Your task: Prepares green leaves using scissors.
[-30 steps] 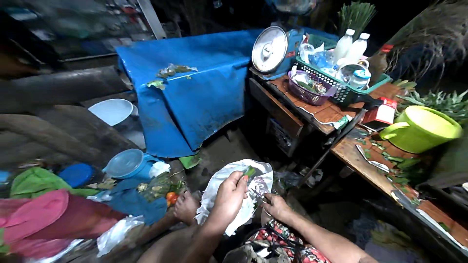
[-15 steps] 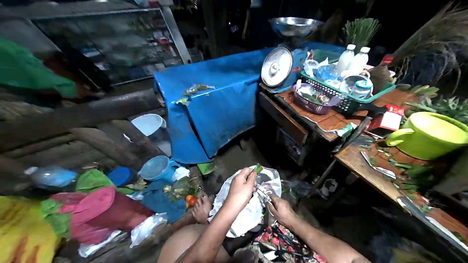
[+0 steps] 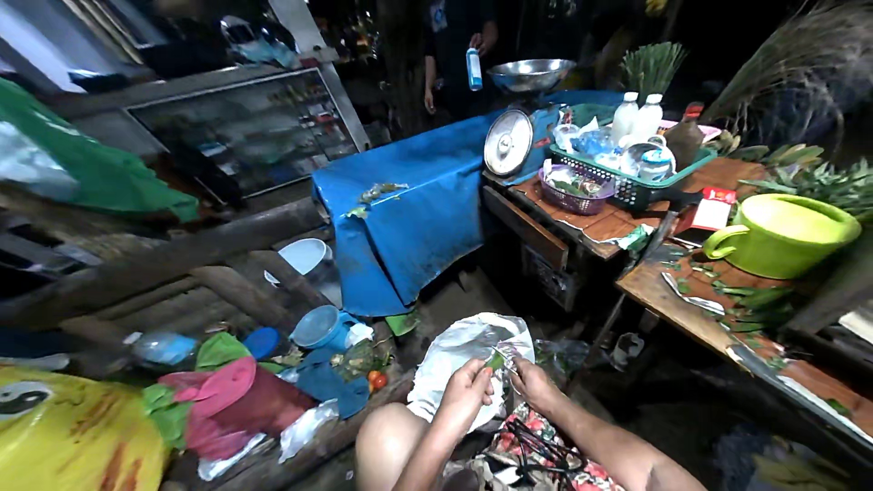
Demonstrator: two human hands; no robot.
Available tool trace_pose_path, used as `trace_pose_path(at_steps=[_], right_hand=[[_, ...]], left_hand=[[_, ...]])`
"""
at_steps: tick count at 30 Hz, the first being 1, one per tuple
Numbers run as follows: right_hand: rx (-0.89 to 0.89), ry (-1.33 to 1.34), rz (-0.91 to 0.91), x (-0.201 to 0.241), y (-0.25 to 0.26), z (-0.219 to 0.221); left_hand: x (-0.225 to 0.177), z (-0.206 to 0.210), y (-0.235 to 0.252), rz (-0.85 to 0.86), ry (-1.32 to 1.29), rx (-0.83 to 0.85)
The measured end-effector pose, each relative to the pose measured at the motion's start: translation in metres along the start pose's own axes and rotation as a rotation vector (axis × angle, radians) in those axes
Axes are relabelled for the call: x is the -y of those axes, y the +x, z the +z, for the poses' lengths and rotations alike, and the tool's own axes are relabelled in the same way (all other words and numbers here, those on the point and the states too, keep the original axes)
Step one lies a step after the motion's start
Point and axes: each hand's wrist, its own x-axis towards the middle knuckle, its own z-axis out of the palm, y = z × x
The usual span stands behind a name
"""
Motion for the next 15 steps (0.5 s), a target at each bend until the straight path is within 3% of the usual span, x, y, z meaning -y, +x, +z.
trace_pose_path(at_steps=[9, 15], right_hand=[[-0.054, 0.166, 0.119, 0.005, -0.025, -0.033], [-0.421, -0.013, -0.017, 0.05, -0.068, -0.149]], left_hand=[[0.053, -0.032, 0.002, -0.129, -0.01, -0.027], [0.077, -0.058, -0.005, -0.239, 0.081, -0.069]])
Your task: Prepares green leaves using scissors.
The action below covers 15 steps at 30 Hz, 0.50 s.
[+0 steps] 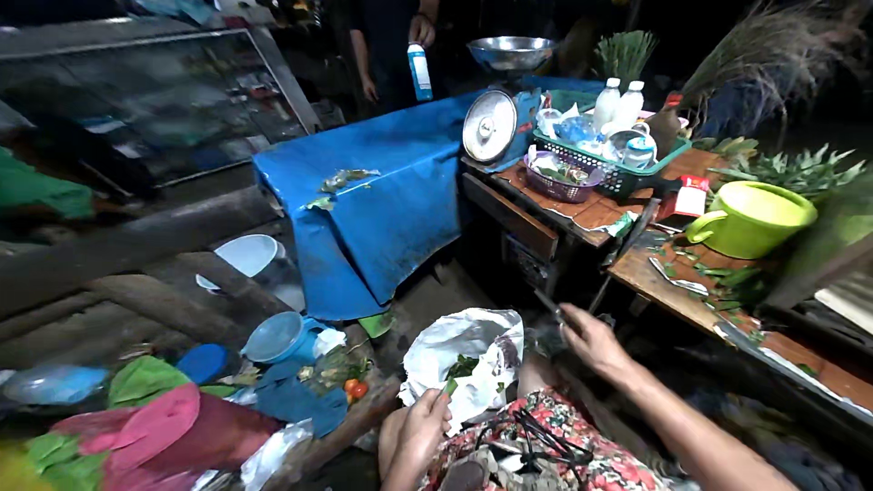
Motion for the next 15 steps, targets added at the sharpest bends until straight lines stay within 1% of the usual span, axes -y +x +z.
trace_pose_path(at_steps=[2, 3, 5, 7, 10, 12, 14, 15], right_hand=[[-0.151, -0.09, -0.105, 0.004, 0.01, -0.045], [-0.205, -0.14, -0.124, 0.003, 0.017, -0.066], [-0.305, -0.259, -0.115, -0.01, 0.03, -0.101], [-0.347, -0.395, -0.056, -0.025, 0.042, -0.129], [-0.355, -0.48, 0.051, -0.035, 0.05, -0.15], [-0.387, -0.483, 0.099, -0.056, 0.05, -0.156], [-0.38, -0.503, 0.218, -0.081, 0.049, -0.161], [-0.345, -0.523, 0.292, -0.087, 0.049, -0.163]], left_hand=[[0.013, -0.002, -0.001, 0.018, -0.042, -0.039], [0.022, -0.002, -0.001, 0.035, -0.064, -0.057], [0.032, -0.004, 0.0, 0.064, -0.078, -0.087], [0.03, -0.007, -0.001, 0.067, -0.068, -0.118], [0.015, -0.015, -0.008, 0.107, -0.112, -0.15], [0.008, -0.016, -0.012, 0.176, -0.161, -0.148], [0.001, -0.017, -0.014, 0.211, -0.186, -0.138], [-0.001, -0.018, -0.016, 0.211, -0.197, -0.137]])
